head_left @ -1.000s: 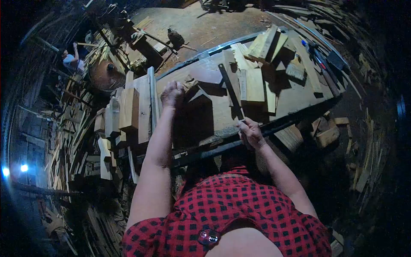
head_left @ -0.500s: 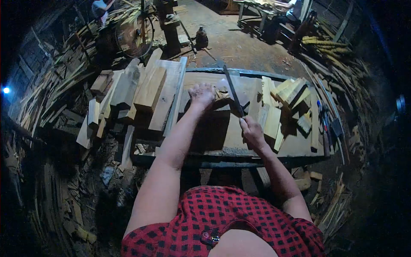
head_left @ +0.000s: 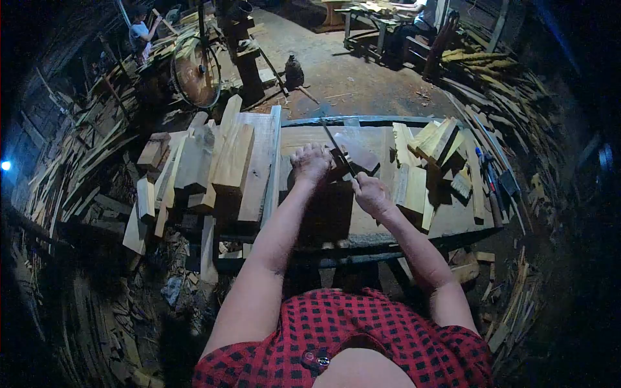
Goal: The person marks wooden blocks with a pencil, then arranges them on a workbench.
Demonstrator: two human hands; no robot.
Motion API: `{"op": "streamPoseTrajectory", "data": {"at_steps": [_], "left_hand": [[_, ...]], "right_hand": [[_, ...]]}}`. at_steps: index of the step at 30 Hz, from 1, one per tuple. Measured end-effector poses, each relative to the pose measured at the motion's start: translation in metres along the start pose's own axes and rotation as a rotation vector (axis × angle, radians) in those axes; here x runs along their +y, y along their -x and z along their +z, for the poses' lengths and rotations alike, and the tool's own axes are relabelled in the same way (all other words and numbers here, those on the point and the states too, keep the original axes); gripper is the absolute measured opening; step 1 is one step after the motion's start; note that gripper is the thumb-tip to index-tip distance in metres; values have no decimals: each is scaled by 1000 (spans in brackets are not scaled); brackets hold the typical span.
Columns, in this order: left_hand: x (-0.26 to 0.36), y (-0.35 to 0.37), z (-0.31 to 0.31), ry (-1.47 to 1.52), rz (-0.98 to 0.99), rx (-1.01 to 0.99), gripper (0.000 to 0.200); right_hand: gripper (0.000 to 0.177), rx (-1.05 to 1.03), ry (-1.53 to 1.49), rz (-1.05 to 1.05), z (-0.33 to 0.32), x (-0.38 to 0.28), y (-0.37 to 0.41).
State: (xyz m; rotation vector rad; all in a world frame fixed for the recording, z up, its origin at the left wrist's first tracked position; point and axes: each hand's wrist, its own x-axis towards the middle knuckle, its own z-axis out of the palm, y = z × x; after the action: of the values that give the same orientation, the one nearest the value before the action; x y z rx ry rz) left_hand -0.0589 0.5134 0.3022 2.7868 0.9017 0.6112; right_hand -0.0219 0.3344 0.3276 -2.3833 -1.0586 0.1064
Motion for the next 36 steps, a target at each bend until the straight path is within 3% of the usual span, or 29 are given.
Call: {"op": "streamPoseTrajectory", "data": {"at_steps": [9,12,22,28,34,36], "left_hand": [[-3,-2,-1,85,19,-16,29],[-4,-3,-5,110,21,-42,29],[-9,-3,0,139,105,-8,28],[-10,-3,-8,153,131,-6,22],[-8,-3,-9,116,132,68,22],[-6,0,-9,104,94,12,25]], "right_hand": [[24,-21,177,87,0,-15,9],[20,111,259,-22,13,0,27],[18,50,342,143,12,-8,86],[17,76,354,76,13,-14,45],[21,92,224,98,28,-26,-24],[21,60,181,138,29,-23,-22]]}}
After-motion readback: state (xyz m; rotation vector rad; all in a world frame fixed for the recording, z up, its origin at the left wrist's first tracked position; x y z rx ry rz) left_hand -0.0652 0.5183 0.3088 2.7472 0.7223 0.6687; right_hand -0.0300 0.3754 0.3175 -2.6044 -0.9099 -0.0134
